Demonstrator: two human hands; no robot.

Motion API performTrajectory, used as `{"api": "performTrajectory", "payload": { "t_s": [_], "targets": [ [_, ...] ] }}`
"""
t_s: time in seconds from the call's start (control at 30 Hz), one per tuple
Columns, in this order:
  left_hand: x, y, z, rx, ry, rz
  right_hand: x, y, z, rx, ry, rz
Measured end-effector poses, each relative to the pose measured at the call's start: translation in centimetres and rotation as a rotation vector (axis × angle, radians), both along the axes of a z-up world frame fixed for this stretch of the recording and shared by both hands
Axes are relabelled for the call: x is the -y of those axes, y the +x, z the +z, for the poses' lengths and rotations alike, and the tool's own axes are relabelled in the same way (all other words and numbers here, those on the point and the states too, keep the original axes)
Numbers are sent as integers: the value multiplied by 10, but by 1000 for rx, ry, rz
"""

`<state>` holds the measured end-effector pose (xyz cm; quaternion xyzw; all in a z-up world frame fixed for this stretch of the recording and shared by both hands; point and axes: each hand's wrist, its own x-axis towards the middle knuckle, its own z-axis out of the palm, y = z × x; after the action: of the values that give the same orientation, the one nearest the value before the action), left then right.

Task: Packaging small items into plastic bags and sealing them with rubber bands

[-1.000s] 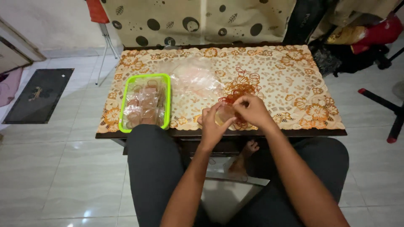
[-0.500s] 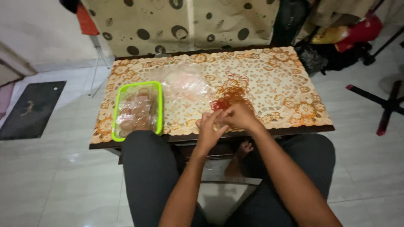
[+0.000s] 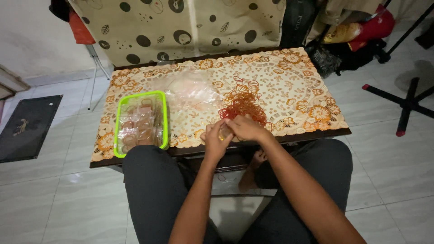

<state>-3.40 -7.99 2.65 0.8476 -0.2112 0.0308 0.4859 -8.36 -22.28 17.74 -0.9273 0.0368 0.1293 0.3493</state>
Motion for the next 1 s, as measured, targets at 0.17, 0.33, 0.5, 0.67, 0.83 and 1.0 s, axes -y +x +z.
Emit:
{"api": "performTrajectory", "payload": {
  "t_s": [0.17,0.33,0.5,0.67,0.83,1.0],
  "targets": [
    [-2,-6,5,-42,-17,55,-2,-1,22,52,30,27],
    [-5,-5,4,-64,-24,57,9,-7,16,88,59,0],
    [-3,-4,8,-20,9,44,-9,-26,40,-5,10,5],
    [-2,1,-10,-12,38,-5,-14,-26,24,-34,-92,52],
    [-3,3,-16,54,106,-109,-16,-18,12,-54,-131,77],
    [-7,-9,2,46,153,-100,-35,-30,43,-99,-88,17]
  ]
}}
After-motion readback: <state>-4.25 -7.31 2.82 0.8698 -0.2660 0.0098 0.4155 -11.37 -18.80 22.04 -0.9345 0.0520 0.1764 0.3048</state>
